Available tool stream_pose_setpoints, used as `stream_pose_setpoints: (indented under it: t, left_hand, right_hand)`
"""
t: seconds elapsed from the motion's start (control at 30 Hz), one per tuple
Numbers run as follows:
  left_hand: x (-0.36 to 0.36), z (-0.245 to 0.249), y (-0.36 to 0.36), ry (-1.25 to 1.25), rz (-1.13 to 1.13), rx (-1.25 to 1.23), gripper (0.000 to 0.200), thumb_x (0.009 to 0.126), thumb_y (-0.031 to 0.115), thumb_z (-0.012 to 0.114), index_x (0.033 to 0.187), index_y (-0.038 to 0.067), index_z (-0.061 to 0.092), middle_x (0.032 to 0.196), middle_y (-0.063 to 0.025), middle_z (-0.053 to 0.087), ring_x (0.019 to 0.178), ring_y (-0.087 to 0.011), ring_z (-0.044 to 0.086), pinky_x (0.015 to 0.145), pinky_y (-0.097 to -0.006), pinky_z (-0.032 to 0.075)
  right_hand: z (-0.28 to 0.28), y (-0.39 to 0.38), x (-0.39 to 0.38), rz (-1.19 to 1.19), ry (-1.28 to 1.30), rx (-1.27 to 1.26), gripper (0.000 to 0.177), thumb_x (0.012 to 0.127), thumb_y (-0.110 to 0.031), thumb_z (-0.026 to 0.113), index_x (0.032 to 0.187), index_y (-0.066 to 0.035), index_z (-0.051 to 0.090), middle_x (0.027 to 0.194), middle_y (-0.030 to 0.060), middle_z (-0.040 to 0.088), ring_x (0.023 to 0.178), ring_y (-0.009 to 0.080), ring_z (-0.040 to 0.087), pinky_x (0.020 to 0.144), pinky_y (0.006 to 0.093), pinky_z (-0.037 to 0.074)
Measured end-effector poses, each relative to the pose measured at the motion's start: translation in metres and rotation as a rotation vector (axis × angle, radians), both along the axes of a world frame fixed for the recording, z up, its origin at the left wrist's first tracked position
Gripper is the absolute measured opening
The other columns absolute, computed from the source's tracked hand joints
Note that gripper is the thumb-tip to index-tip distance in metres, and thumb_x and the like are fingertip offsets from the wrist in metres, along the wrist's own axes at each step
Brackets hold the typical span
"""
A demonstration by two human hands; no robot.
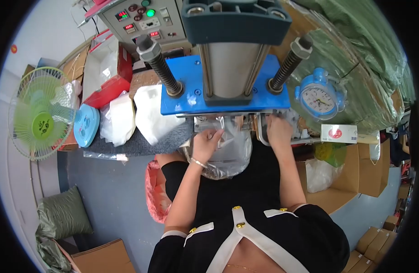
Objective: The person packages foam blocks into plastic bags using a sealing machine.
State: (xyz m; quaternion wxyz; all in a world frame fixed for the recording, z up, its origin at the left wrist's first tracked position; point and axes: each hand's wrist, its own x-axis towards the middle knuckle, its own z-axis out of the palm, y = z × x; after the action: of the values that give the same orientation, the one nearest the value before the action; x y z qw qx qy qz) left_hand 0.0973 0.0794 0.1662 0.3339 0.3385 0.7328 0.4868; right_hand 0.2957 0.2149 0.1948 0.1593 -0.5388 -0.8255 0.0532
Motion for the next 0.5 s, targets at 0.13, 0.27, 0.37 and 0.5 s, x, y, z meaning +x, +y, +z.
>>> stream_pose_setpoints:
  t: [0.13, 0.27, 0.37, 0.5]
  left_hand:
    - [-0.052, 0.036, -0.022, 1.023, 0.299, -0.099, 0.052, 0.079, 0.034, 0.07, 0.117, 0.001, 0.056, 0.116, -0.0227, 0.053, 0.102, -0.0341, 0.053, 0.085, -0.0416, 0.044]
    - [-0.045, -0.006, -0.049, 1.136, 0.182, -0.215, 0.072, 0.078, 0.032, 0.07, 0.133, -0.003, 0.04, 0.145, -0.0232, 0.03, 0.133, -0.0402, 0.029, 0.109, -0.0462, 0.024]
    - [-0.022, 0.002, -0.073, 1.099, 0.044, -0.156, 0.046, 0.08, 0.019, 0.068, 0.12, 0.005, 0.051, 0.125, -0.013, 0.053, 0.117, -0.0346, 0.047, 0.104, -0.0454, 0.031]
    - [-0.027, 0.052, -0.074, 0.816, 0.235, 0.007, 0.007, 0.079, 0.007, 0.067, 0.079, 0.001, 0.063, 0.077, -0.0099, 0.063, 0.068, -0.0295, 0.059, 0.062, -0.0345, 0.046]
  right_hand:
    - [-0.003, 0.0, -0.013, 0.028, 0.073, 0.05, 0.019, 0.085, -0.019, 0.056, 0.079, -0.003, 0.063, 0.082, 0.0193, 0.063, 0.073, 0.0376, 0.062, 0.066, 0.0466, 0.049]
    - [-0.015, 0.021, -0.014, -0.021, 0.39, -0.078, 0.009, 0.08, -0.004, 0.056, 0.087, 0.001, 0.06, 0.084, 0.0201, 0.062, 0.079, 0.0376, 0.061, 0.068, 0.0422, 0.048]
    - [-0.018, 0.021, -0.004, -0.032, 0.599, -0.153, 0.009, 0.082, -0.002, 0.056, 0.09, 0.002, 0.058, 0.08, 0.0153, 0.061, 0.074, 0.0295, 0.061, 0.067, 0.0362, 0.047]
    - [0.001, -0.016, 0.0, 0.068, 0.919, -0.439, 0.011, 0.091, -0.009, 0.055, 0.094, 0.0, 0.06, 0.084, 0.0042, 0.058, 0.074, 0.01, 0.053, 0.065, 0.0269, 0.046]
